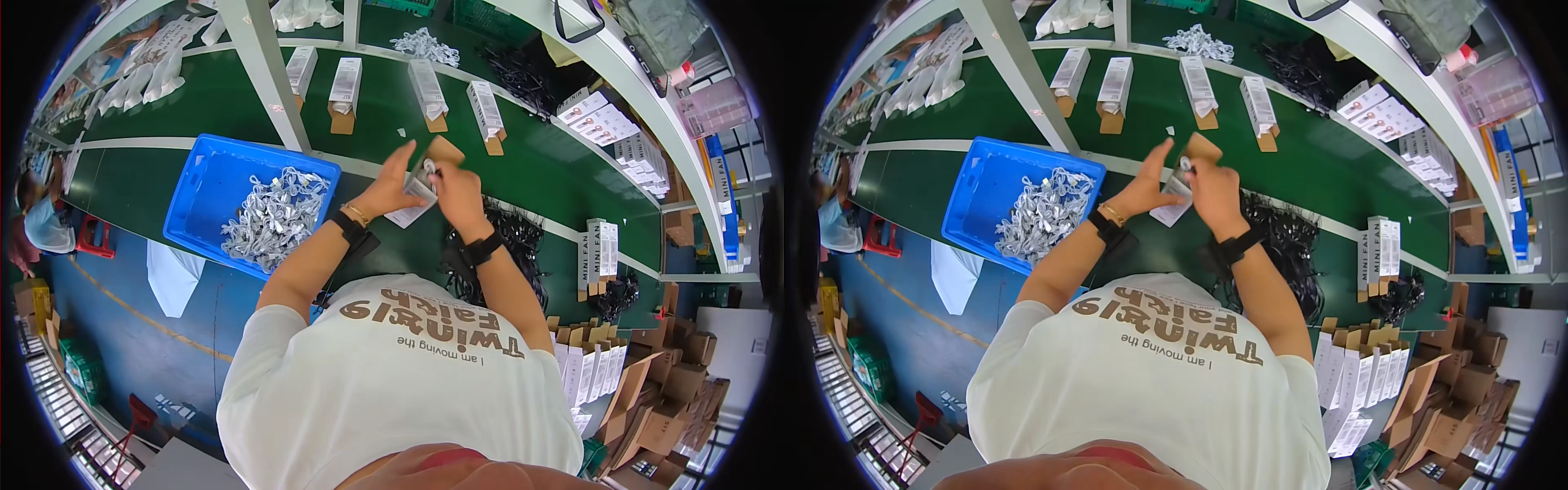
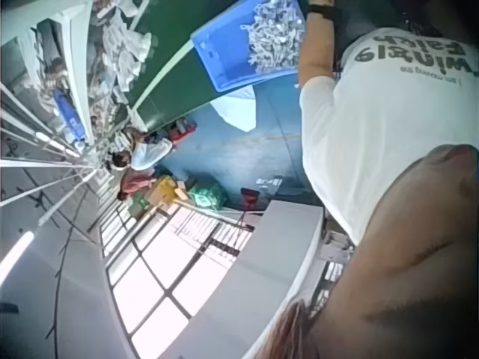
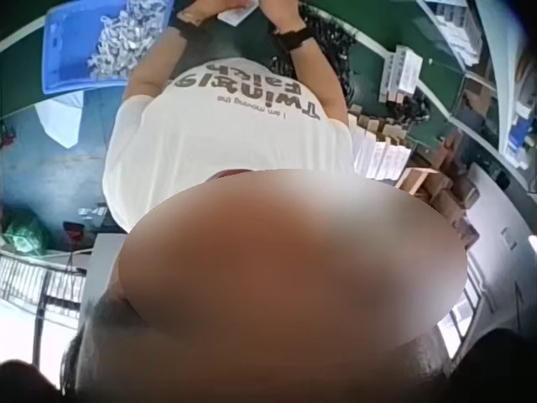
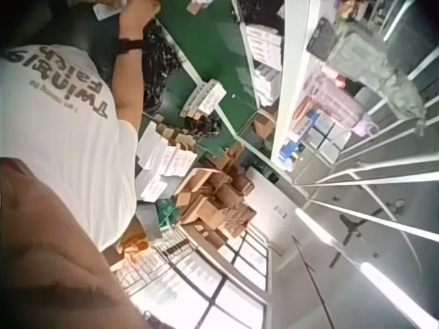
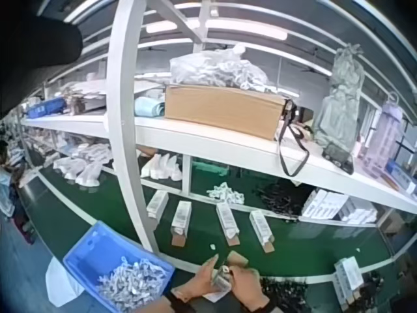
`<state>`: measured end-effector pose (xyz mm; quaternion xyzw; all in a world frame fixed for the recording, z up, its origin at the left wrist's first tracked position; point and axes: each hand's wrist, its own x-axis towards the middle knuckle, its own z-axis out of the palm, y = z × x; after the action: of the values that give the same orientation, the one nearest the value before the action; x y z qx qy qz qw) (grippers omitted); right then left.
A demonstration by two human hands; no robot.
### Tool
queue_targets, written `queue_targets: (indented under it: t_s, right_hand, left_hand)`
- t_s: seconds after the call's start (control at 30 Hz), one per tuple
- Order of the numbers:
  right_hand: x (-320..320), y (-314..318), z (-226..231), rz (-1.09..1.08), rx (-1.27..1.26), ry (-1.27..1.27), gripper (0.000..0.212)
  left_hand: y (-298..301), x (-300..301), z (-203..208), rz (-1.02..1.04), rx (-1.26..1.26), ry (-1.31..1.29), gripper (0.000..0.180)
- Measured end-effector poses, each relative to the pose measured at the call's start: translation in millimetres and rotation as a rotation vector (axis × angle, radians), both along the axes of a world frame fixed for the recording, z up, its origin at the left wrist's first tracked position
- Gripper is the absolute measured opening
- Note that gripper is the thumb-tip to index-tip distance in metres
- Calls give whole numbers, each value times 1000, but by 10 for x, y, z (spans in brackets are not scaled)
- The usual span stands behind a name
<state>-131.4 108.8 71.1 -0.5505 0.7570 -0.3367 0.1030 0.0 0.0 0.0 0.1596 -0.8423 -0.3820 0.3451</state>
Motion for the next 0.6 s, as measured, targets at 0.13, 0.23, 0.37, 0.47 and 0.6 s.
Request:
queue_targets:
  t_s: [0.13,0.23,0.37,0.47,0.6]
  right_hand:
    - [35,247,-32,31,188,397,17]
    - [-49,418,-128,-37,124,98,13]
    - [-40,462,-158,102,-115,306,8]
    - [-77,447,-202,211,-135,78,7]
    - [-50,461,-171,233,-12,215,4]
  left_hand:
    - [17,-151,-131,-351,312,-96,100]
    - [125,-98,70,-384,204,-205,89]
    - [270,-55,-17,-234,150,-99,82]
    - [267,10,-44,-184,182,-82,82]
    - [388,83,18,-154,125,-98,79]
